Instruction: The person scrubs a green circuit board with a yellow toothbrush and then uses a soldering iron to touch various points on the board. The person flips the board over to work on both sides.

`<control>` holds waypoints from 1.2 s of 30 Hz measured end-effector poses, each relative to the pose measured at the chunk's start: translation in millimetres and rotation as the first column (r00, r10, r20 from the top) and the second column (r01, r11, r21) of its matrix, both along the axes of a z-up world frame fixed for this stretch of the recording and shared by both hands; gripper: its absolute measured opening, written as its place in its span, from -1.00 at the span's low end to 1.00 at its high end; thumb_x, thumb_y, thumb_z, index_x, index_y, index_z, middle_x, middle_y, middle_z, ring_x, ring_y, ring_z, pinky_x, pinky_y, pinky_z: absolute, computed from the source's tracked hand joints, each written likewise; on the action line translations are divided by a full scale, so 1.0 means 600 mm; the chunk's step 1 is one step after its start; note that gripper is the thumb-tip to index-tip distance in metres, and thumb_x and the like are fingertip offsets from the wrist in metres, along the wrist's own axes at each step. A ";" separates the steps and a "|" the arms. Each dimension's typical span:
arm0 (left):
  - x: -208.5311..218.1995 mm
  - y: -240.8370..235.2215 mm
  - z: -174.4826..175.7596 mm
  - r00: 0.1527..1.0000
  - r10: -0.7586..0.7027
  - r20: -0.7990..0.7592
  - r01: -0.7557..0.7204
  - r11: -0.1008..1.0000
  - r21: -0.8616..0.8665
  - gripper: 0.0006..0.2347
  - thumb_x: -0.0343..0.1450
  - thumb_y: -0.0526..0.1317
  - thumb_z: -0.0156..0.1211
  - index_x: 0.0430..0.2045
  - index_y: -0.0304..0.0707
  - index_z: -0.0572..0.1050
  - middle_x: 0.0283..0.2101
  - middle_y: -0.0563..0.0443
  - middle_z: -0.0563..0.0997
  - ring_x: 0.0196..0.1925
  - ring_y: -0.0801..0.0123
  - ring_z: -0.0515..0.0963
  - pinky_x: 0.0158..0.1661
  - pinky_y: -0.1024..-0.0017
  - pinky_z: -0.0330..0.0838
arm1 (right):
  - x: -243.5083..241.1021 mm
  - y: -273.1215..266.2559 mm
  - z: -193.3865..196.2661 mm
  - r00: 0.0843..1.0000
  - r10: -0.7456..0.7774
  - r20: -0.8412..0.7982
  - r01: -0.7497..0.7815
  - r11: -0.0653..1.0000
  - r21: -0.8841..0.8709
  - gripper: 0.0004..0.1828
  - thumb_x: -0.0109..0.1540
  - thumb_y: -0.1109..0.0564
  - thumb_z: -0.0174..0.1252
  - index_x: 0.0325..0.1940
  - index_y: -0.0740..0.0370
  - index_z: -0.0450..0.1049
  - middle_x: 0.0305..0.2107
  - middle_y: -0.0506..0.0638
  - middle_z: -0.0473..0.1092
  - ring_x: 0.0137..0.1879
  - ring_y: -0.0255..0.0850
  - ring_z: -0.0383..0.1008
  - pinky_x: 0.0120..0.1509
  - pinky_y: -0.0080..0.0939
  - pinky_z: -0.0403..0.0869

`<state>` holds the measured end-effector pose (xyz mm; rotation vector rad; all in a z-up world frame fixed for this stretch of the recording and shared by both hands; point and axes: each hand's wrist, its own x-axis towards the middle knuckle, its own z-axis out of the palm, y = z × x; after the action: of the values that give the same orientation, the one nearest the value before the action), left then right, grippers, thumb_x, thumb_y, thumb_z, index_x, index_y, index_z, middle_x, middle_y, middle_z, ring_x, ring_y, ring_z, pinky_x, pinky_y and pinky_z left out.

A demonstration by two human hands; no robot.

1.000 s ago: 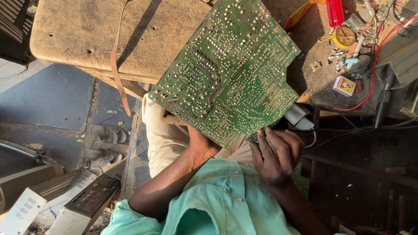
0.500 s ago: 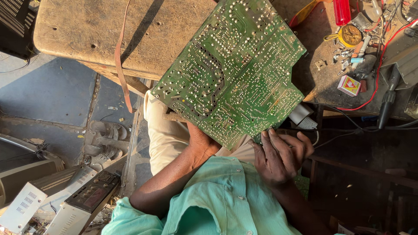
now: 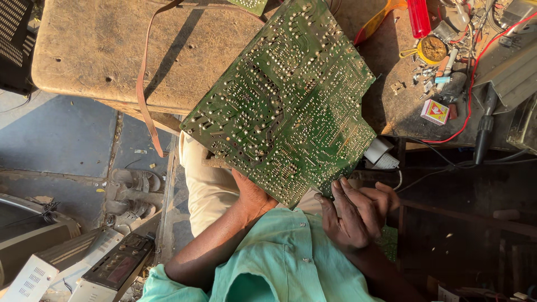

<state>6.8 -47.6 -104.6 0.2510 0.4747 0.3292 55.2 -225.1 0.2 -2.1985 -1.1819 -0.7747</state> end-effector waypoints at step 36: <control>0.007 -0.004 -0.276 0.774 -0.149 -0.616 0.633 0.230 0.740 -0.51 0.48 0.16 -0.04 0.19 -0.14 0.41 0.17 -0.01 0.50 0.17 0.18 0.52 0.17 0.15 0.42 | 0.073 -0.084 0.034 0.980 -0.174 -0.096 0.187 0.972 0.144 -0.52 0.24 0.10 0.26 0.16 0.47 0.42 0.04 0.27 0.40 0.10 0.21 0.39 0.26 0.20 0.39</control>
<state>11.3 -49.8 -270.1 1.6530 0.5854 -0.0436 98.9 -275.7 20.4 -2.2083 -0.8611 -0.8111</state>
